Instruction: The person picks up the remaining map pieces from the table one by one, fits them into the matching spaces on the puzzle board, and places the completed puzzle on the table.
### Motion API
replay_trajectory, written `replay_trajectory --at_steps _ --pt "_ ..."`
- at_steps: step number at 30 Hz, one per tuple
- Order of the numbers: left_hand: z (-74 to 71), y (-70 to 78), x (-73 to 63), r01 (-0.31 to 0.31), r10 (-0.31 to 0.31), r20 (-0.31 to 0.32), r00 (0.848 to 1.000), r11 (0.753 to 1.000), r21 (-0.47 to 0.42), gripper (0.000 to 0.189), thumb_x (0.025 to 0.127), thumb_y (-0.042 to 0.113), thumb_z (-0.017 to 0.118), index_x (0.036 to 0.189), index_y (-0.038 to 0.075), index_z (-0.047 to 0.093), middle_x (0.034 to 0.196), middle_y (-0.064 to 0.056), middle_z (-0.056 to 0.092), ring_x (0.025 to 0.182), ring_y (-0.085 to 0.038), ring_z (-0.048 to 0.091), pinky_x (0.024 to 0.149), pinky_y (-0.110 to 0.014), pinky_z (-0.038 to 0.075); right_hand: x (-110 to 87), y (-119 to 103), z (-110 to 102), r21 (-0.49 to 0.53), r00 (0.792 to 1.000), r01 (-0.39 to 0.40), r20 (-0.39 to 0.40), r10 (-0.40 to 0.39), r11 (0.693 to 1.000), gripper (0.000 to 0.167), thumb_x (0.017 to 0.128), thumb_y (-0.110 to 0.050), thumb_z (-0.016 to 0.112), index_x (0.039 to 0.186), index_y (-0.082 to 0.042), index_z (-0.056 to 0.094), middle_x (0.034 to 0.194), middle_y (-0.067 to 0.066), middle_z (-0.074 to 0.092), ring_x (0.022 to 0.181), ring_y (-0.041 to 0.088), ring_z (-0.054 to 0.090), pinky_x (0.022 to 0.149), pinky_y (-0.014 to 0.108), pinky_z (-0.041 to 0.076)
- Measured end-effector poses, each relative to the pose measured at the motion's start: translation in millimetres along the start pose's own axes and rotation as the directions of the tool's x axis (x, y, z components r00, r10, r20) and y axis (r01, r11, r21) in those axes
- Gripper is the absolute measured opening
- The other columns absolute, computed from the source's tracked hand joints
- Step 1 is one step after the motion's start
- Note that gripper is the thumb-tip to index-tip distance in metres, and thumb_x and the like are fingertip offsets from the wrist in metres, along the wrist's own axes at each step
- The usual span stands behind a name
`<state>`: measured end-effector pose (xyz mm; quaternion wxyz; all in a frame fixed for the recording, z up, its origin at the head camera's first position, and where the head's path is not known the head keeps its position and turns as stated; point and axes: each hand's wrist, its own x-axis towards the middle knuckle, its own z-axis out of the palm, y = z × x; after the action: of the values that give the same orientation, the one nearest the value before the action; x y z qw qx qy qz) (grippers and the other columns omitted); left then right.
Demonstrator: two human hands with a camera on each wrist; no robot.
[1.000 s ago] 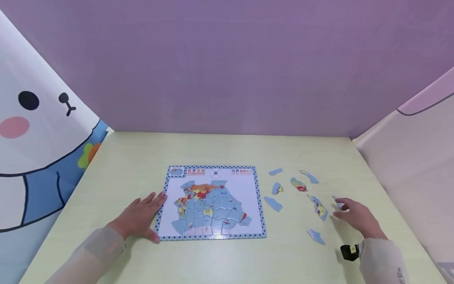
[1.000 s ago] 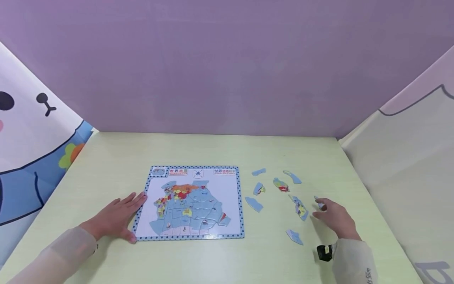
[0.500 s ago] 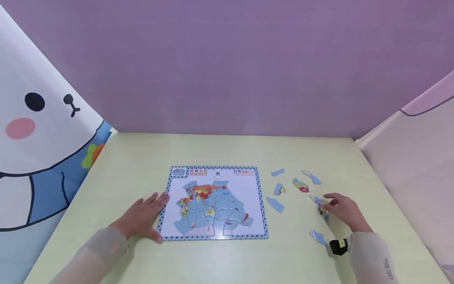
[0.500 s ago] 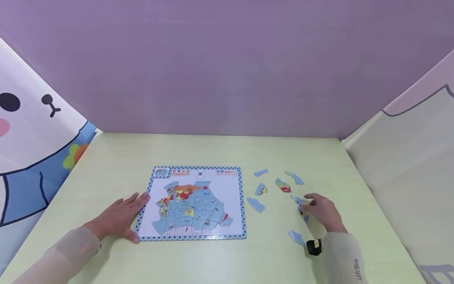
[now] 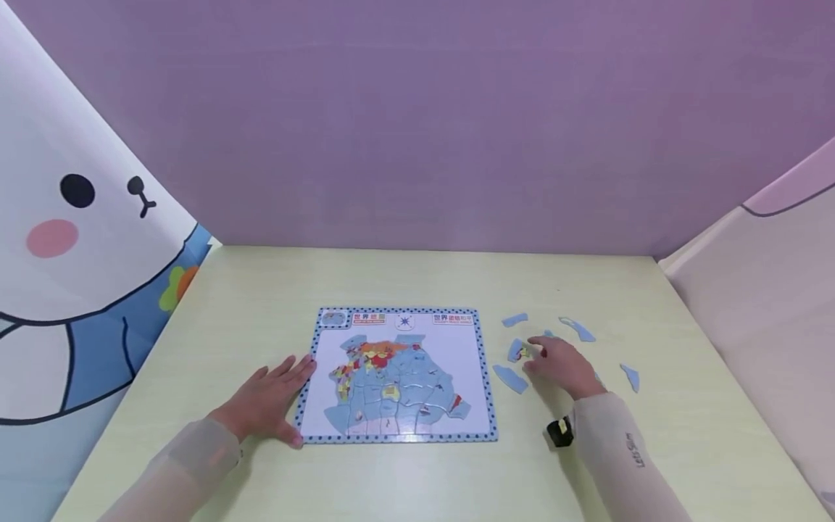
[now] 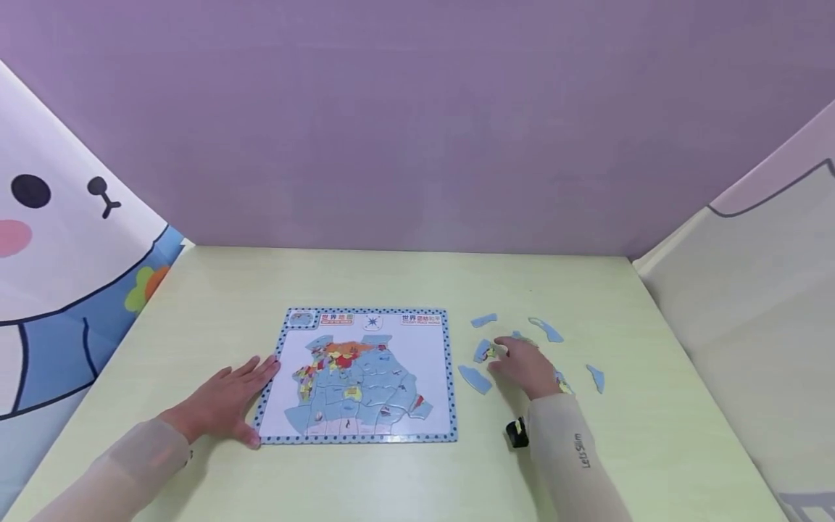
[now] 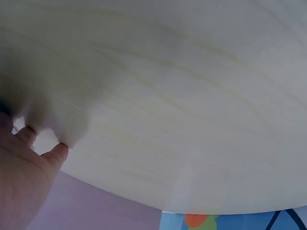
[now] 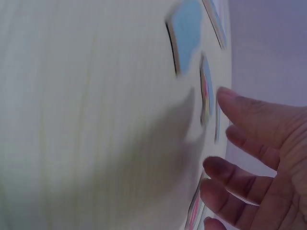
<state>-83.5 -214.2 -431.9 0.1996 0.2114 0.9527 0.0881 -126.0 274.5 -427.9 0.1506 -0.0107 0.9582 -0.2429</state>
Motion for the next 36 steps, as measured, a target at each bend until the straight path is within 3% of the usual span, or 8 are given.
replay_trajectory --at_steps 5,7,12,16,21,28,31,36 --pt "3.0 -3.7 2.4 0.004 -0.004 -0.001 1.000 1.000 0.005 0.122 0.056 0.060 0.083 0.148 -0.001 0.030 0.155 -0.018 0.025 0.141 -0.044 0.017 0.105 -0.069 0.018 10.5 -16.5 8.0 -0.170 0.998 0.061 -0.006 -0.063 0.984 0.051 0.087 -0.019 0.068 0.134 -0.004 0.054 0.118 0.025 0.057 0.103 0.039 0.057 0.083 0.056 0.048" --pt "3.9 -4.0 3.3 0.007 -0.007 0.005 1.000 1.000 0.002 0.123 0.056 0.061 0.082 0.148 -0.001 0.029 0.155 -0.018 0.024 0.141 -0.044 0.017 0.105 -0.069 0.017 14.7 -19.9 9.4 -0.225 0.998 0.060 -0.004 -0.063 0.973 0.050 0.087 -0.020 0.070 0.132 -0.006 0.056 0.115 0.020 0.057 0.095 0.033 0.058 0.079 0.054 0.049" --pt "4.7 -2.1 3.7 0.005 -0.005 0.012 1.000 1.000 -0.005 0.123 0.056 0.062 0.082 0.148 0.000 0.029 0.155 -0.018 0.023 0.141 -0.043 0.016 0.105 -0.069 0.017 22.0 -22.8 8.0 -0.294 0.999 0.039 0.011 -0.037 0.955 0.042 0.085 -0.024 0.072 0.123 -0.008 0.062 0.109 0.015 0.059 0.095 0.033 0.058 0.079 0.056 0.048" --pt "4.3 -1.6 3.2 0.001 -0.001 0.002 1.000 1.000 0.002 0.123 0.056 0.062 0.081 0.148 0.000 0.029 0.155 -0.017 0.025 0.141 -0.043 0.017 0.105 -0.069 0.017 22.0 -22.3 5.6 -0.302 1.000 0.017 0.027 -0.009 0.953 0.037 0.084 -0.026 0.074 0.115 -0.008 0.064 0.103 0.012 0.059 0.090 0.031 0.059 0.077 0.052 0.049" --pt "4.6 -2.4 2.8 -0.001 0.001 -0.004 1.000 1.000 -0.006 0.123 0.055 0.063 0.081 0.148 0.001 0.030 0.155 -0.017 0.025 0.141 -0.042 0.017 0.105 -0.069 0.016 17.1 -20.2 2.1 -0.302 0.998 -0.032 0.036 0.045 0.953 0.031 0.083 -0.033 0.074 0.100 -0.008 0.065 0.090 0.007 0.059 0.077 0.023 0.055 0.065 0.040 0.048" --pt "6.5 -4.3 1.1 -0.021 0.021 -0.019 1.000 1.000 0.003 0.123 0.055 0.065 0.080 0.148 0.000 0.031 0.154 -0.018 0.026 0.141 -0.043 0.018 0.105 -0.069 0.017 12.2 -18.1 -1.9 -0.221 0.988 -0.102 0.087 0.124 0.970 0.029 0.086 -0.037 0.071 0.089 -0.009 0.066 0.077 -0.001 0.060 0.068 0.017 0.050 0.060 0.032 0.040" --pt "5.6 -4.4 1.9 -0.009 0.009 -0.013 1.000 1.000 -0.004 0.122 0.057 0.063 0.081 0.149 0.002 0.029 0.155 -0.016 0.025 0.141 -0.042 0.017 0.106 -0.068 0.016 11.9 -15.5 -3.4 -0.187 0.988 -0.100 0.100 0.120 0.977 0.027 0.085 -0.034 0.072 0.092 -0.009 0.065 0.083 0.002 0.062 0.074 0.019 0.053 0.065 0.038 0.043" --pt "4.3 -4.3 3.8 0.005 -0.005 -0.009 1.000 1.000 -0.014 0.121 0.057 0.060 0.082 0.149 0.003 0.029 0.156 -0.015 0.025 0.142 -0.041 0.016 0.106 -0.069 0.015 9.8 -14.7 -8.9 -0.174 0.987 -0.076 0.125 0.098 0.982 0.028 0.084 -0.027 0.073 0.105 -0.007 0.068 0.107 0.013 0.066 0.090 0.027 0.059 0.076 0.051 0.048"
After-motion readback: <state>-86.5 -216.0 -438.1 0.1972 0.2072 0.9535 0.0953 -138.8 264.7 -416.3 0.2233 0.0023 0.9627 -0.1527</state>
